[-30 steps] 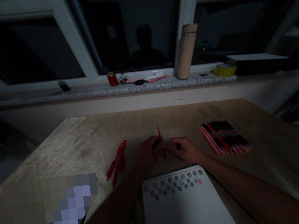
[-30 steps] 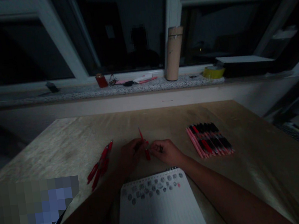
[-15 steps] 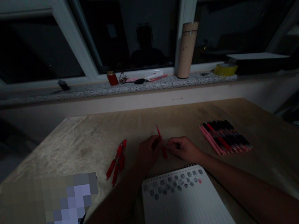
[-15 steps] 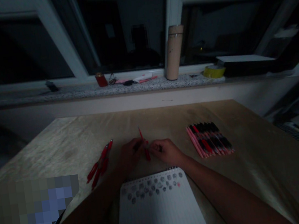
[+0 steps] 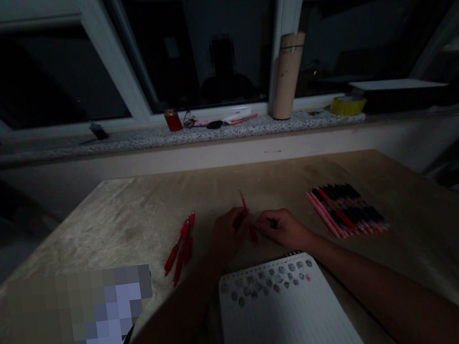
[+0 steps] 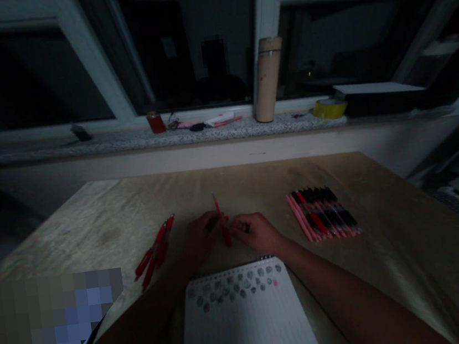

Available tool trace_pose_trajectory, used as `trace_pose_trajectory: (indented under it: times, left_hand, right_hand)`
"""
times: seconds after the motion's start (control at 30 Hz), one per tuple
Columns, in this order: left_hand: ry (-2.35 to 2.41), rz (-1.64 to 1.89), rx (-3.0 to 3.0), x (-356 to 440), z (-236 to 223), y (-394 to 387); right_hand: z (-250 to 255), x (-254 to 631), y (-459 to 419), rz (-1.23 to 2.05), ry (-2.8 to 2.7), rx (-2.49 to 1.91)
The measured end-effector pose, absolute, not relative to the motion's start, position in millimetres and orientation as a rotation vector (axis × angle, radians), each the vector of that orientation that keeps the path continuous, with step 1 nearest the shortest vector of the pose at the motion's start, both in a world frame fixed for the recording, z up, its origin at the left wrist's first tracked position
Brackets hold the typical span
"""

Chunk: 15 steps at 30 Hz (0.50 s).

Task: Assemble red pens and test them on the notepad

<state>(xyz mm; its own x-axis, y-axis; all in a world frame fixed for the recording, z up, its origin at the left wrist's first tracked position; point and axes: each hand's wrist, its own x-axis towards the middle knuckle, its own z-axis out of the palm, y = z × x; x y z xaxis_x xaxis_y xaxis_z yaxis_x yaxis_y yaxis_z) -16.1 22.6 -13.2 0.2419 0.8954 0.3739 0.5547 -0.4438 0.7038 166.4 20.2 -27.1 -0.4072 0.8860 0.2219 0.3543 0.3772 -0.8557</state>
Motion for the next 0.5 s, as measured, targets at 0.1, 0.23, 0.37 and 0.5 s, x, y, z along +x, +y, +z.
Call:
trace_pose_trajectory:
  times: [0.1, 0.23, 0.37, 0.5]
  left_hand:
    - [1.339, 1.061, 2.097, -15.8, -12.7, 22.8]
    - [1.336, 1.070, 2.099, -15.6, -12.6, 22.8]
    - [1.328, 1.143, 2.051, -16.2, -11.8, 22.4]
    - [1.376, 1.217, 1.928, -17.5, -10.5, 23.0]
  right_hand:
    - [-24.9, 165.3, 19.5, 0.969, -1.943, -1.083]
    - [-24.5, 164.6, 19.5, 0.959, -1.943, -1.085]
    - [-25.7, 165.7, 19.4, 0.941, -1.945, -1.075]
    - [-25.9, 165.5, 18.8, 0.926, -1.908, -1.078]
